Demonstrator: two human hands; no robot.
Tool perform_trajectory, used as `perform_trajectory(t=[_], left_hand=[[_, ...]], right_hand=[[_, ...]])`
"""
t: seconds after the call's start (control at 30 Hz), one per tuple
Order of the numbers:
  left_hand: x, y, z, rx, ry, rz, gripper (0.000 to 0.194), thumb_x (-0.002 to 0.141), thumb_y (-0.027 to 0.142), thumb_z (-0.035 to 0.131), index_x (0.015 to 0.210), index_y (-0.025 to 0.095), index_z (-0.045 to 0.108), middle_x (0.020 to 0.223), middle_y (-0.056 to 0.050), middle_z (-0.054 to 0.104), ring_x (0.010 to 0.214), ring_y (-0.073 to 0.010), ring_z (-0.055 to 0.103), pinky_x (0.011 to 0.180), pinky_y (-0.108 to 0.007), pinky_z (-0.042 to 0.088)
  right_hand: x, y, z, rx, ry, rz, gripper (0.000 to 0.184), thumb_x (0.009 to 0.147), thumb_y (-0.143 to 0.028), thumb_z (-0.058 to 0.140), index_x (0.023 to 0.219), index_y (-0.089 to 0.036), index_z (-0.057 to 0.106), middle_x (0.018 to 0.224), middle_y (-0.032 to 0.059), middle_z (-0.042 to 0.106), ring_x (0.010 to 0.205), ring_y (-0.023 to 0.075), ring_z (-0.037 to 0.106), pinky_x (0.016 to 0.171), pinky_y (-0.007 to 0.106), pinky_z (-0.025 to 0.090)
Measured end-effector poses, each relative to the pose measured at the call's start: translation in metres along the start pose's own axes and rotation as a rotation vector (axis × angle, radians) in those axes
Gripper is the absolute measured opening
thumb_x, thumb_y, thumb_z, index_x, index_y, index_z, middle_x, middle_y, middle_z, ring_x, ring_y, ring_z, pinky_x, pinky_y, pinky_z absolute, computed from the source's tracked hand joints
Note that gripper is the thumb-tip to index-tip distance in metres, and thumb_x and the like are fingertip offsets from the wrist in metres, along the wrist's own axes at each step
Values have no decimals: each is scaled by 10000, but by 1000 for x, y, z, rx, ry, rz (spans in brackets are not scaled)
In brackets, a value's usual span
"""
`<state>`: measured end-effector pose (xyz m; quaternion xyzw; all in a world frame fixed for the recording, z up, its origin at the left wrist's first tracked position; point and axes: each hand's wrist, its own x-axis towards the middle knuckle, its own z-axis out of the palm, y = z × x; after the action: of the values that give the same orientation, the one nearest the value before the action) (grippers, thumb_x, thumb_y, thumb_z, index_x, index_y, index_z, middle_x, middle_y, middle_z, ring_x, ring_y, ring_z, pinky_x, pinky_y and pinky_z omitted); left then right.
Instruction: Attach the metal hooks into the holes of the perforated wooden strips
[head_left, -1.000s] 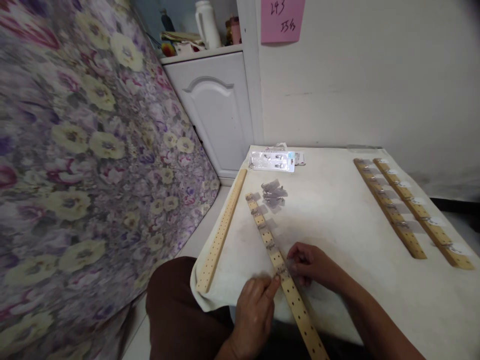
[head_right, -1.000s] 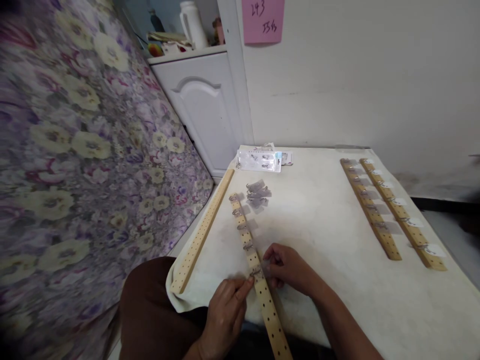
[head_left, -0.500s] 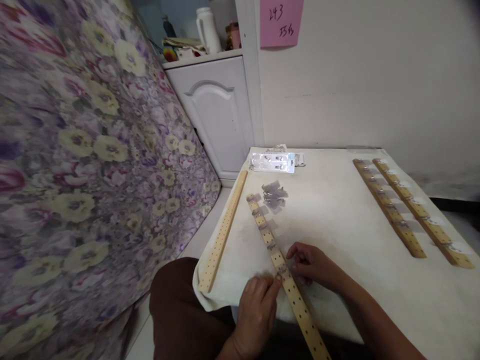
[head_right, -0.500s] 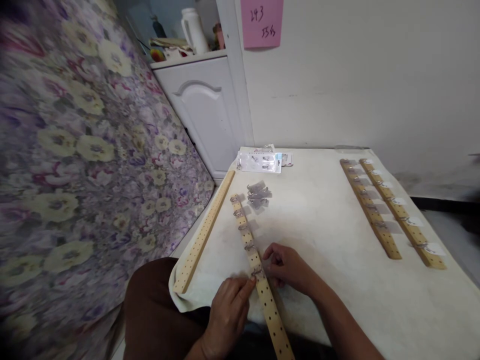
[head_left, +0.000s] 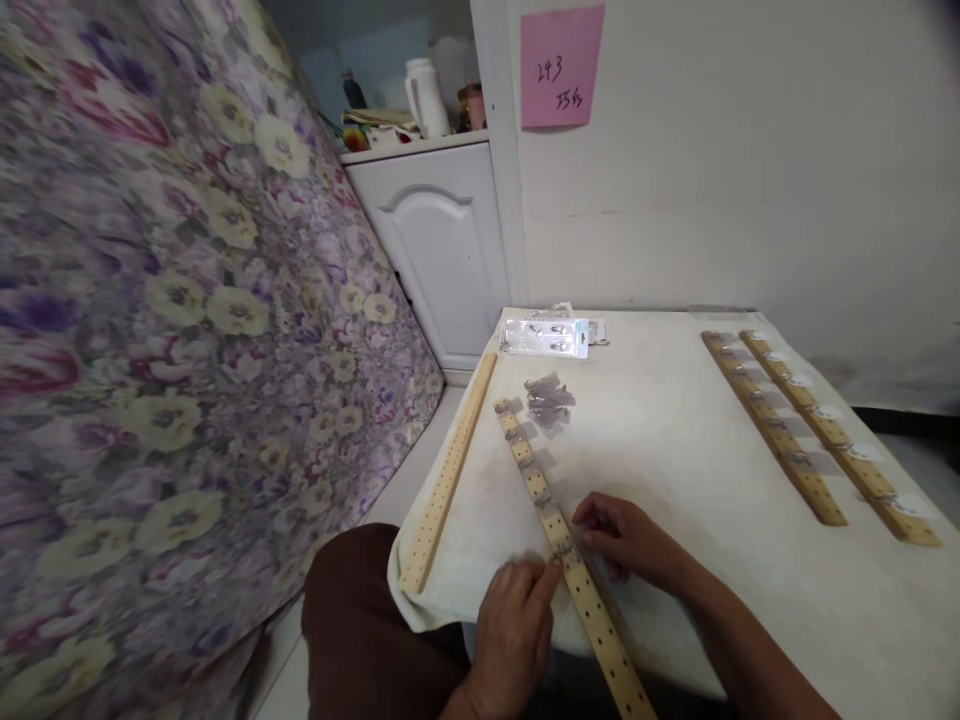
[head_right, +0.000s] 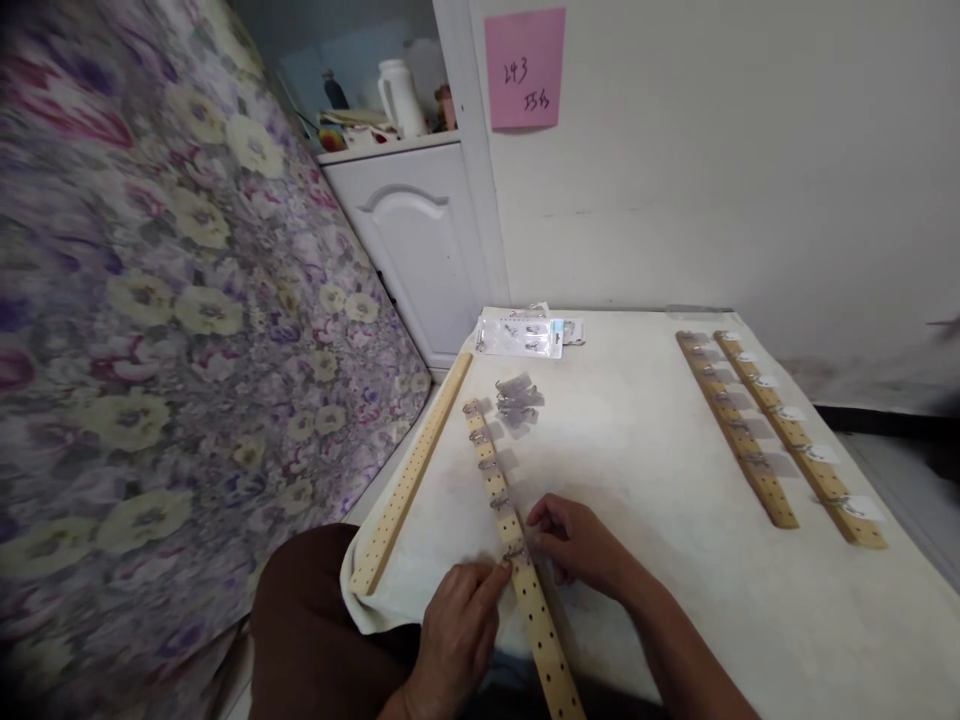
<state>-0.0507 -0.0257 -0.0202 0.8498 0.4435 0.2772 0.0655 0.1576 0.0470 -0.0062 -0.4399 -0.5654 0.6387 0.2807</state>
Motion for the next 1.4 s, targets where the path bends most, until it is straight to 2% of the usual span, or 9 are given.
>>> perform_trajectory(t=[0.13, 0.27, 0.4, 0.5, 0.67, 1.0, 1.4], left_hand=[[-3, -1, 1, -13, -4, 0, 456, 803, 25, 414, 1232, 161, 484, 932, -91, 581, 834, -199, 517, 701, -345, 489], [-5, -3, -1, -103, -6, -34, 426, 829, 28, 408, 1225, 172, 468, 985, -96, 583, 894, -197, 529, 768, -339, 486], [7, -6, -7, -302, 17, -192, 329, 878, 86, 413, 1183, 197, 465, 1015, -78, 566, 935, -170, 535, 818, -300, 469], [26, -12, -10, -348, 68, -320, 251, 889, 158, 441, 1128, 213, 498, 980, -56, 559, 917, -166, 538, 804, -291, 460], [46, -19, -6, -388, 76, -466, 306, 870, 222, 485, 1175, 227, 505, 912, -25, 548, 791, -145, 547, 729, -270, 460], [48, -23, -1, -392, 51, -480, 332, 857, 224, 488, 1187, 233, 514, 894, -18, 547, 776, -146, 545, 728, -277, 453], [47, -18, -6, -388, 87, -457, 310, 874, 219, 460, 1175, 217, 534, 868, -26, 562, 785, -149, 559, 717, -262, 457]], right_hand=[[0, 0, -2, -8, 17, -13, 75, 785, -211, 516, 851, -196, 484, 659, -66, 541, 362, 46, 492, 349, 168, 380], [5, 5, -7, -49, 156, -33, 68, 788, -241, 529, 823, -195, 495, 562, -80, 505, 378, 65, 493, 359, 174, 376], [18, 5, -12, -55, 244, -39, 83, 782, -267, 541, 804, -202, 495, 496, -79, 509, 398, 92, 514, 376, 191, 401], [30, 1, -12, -59, 273, -38, 108, 771, -284, 558, 810, -205, 494, 520, -69, 538, 412, 105, 543, 396, 212, 438], [44, -4, -11, -82, 297, -40, 139, 754, -294, 577, 821, -207, 493, 628, -52, 566, 414, 112, 573, 361, 213, 428], [49, 0, -9, -128, 282, -57, 124, 723, -222, 592, 821, -199, 519, 584, -65, 546, 363, 69, 480, 362, 190, 376], [48, 1, -10, -227, 331, -99, 109, 720, -231, 597, 813, -194, 556, 607, -40, 569, 467, 94, 499, 439, 202, 401]])
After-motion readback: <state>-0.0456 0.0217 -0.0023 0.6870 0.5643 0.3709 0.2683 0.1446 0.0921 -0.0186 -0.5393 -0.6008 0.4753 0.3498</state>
